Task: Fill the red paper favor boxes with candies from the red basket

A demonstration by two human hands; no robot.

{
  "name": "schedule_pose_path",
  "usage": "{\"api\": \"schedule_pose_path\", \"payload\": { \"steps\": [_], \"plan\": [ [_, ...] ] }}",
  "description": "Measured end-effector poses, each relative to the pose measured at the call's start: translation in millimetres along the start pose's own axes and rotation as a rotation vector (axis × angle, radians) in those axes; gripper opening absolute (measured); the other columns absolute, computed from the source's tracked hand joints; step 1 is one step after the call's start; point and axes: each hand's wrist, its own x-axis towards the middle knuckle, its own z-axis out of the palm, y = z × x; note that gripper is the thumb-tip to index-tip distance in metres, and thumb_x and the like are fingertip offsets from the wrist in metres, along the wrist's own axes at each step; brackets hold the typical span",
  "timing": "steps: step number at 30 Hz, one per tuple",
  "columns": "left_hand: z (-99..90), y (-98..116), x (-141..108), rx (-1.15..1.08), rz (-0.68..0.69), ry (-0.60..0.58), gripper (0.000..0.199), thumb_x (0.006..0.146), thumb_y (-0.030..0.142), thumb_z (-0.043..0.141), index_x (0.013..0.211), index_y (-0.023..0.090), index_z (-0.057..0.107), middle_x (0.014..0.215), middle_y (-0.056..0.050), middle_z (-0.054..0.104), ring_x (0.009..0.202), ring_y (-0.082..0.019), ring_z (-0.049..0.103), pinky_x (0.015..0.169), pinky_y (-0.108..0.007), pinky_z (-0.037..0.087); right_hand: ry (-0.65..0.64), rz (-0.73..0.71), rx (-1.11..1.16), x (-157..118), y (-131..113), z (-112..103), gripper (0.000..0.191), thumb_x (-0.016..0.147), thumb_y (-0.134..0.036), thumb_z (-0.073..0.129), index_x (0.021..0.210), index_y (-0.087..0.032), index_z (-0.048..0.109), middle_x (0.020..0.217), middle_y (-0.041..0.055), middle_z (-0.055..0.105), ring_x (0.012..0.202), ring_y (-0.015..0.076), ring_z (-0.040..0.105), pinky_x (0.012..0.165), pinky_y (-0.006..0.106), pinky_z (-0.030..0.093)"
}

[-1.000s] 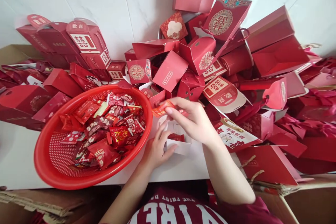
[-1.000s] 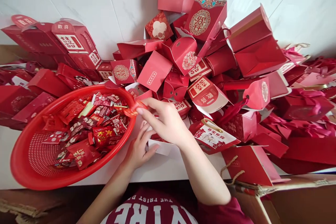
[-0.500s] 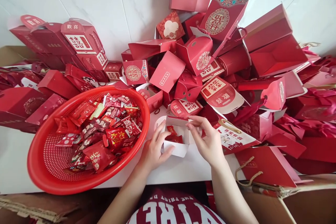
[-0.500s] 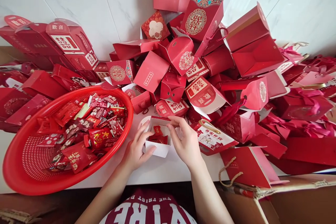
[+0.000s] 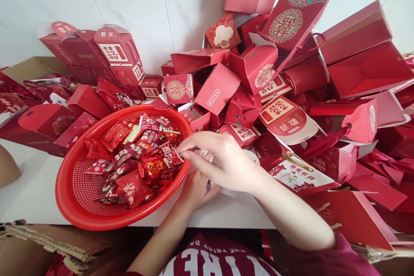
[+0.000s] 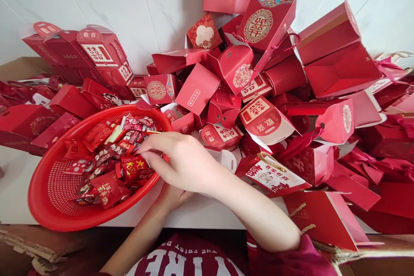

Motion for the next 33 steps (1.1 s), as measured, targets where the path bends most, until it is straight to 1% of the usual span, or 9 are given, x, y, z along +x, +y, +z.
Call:
{"api": "schedule_pose_path", "payload": {
  "steps": [2,5,8,11,13,16,21,24,33],
  "plan": [
    [2.0,-1.7,-1.7,-0.016,0.021,-0.004,0.05,0.094,0.042,0.056,0.135,0.015,0.056,0.122,-0.016,0.066,0.111,-0.032,0.065,0.098,-0.044,0.052,-0.098,-0.102,-0.035,28.9,-3.2,7.5,0.017,0.099,-0.014,0.049,0.104,-0.016,0.066,0.104,0.0045,0.072,0.097,0.015,0.066,0.089,0.027,0.05],
    [1.3,-0.6,-1.7,-0.024,0.023,-0.014,0.042,0.093,0.043,0.059,0.126,0.017,0.061,0.111,-0.013,0.067,0.09,-0.027,0.068,0.078,-0.038,0.056,-0.256,-0.129,-0.141,65.7,8.7,31.2,0.021,0.097,-0.008,0.048,0.102,-0.015,0.067,0.103,0.0059,0.071,0.097,0.0165,0.064,0.087,0.028,0.047],
    [-2.9,4.1,-0.2,-0.039,0.009,-0.035,0.044,0.092,0.042,0.06,0.129,0.02,0.058,0.122,-0.014,0.062,0.085,-0.023,0.067,0.068,-0.033,0.054,-0.49,-0.035,-0.276,91.6,35.0,63.9,0.023,0.092,-0.005,0.05,0.099,-0.015,0.07,0.103,0.0081,0.073,0.095,0.0187,0.066,0.084,0.03,0.046],
    [-6.0,7.4,0.1,-0.065,-0.001,-0.058,0.046,0.091,0.042,0.061,0.131,0.021,0.055,0.134,-0.015,0.056,0.096,-0.025,0.067,0.074,-0.035,0.056,-0.737,-0.048,-0.379,105.0,61.6,92.0,0.028,0.09,-0.006,0.05,0.102,-0.018,0.072,0.108,0.0063,0.074,0.097,0.0186,0.067,0.078,0.028,0.046],
    [-6.5,7.5,-0.4,-0.081,-0.011,-0.079,0.049,0.092,0.043,0.06,0.135,0.021,0.052,0.139,-0.016,0.052,0.102,-0.027,0.066,0.079,-0.037,0.057,-0.821,-0.049,-0.42,107.5,74.6,103.7,0.028,0.09,-0.007,0.051,0.102,-0.019,0.073,0.109,0.0055,0.074,0.096,0.0184,0.068,0.074,0.026,0.047],
    [-6.6,6.5,-0.6,-0.117,-0.023,-0.101,0.054,0.093,0.045,0.059,0.141,0.022,0.048,0.134,-0.016,0.055,0.101,-0.027,0.067,0.082,-0.039,0.058,-0.866,0.001,-0.502,104.8,87.3,112.3,0.024,0.091,-0.011,0.053,0.103,-0.018,0.073,0.109,0.0092,0.075,0.097,0.0219,0.07,0.075,0.029,0.05],
    [-7.7,7.1,-0.4,-0.157,-0.017,-0.103,0.051,0.093,0.043,0.059,0.138,0.021,0.05,0.133,-0.015,0.056,0.11,-0.029,0.065,0.089,-0.04,0.057,-0.845,0.116,-0.697,95.9,97.4,116.3,0.027,0.093,-0.009,0.051,0.115,-0.008,0.067,0.115,0.0214,0.072,0.11,0.0313,0.069,0.086,0.041,0.055],
    [-6.5,6.8,-2.3,-0.142,-0.019,-0.091,0.05,0.092,0.044,0.061,0.136,0.02,0.053,0.131,-0.015,0.057,0.108,-0.029,0.066,0.09,-0.041,0.057,-0.854,0.124,-0.735,93.1,96.7,118.0,0.032,0.096,-0.007,0.046,0.123,-0.008,0.063,0.116,0.0211,0.071,0.112,0.0303,0.069,0.087,0.041,0.056],
    [-3.2,4.8,-4.7,-0.099,-0.024,-0.074,0.047,0.091,0.045,0.061,0.132,0.021,0.057,0.128,-0.014,0.058,0.094,-0.026,0.067,0.084,-0.04,0.058,-0.868,0.106,-0.773,90.1,86.5,116.6,0.032,0.097,-0.005,0.042,0.118,-0.009,0.066,0.117,0.0203,0.072,0.111,0.029,0.07,0.084,0.041,0.058]
  ]
}}
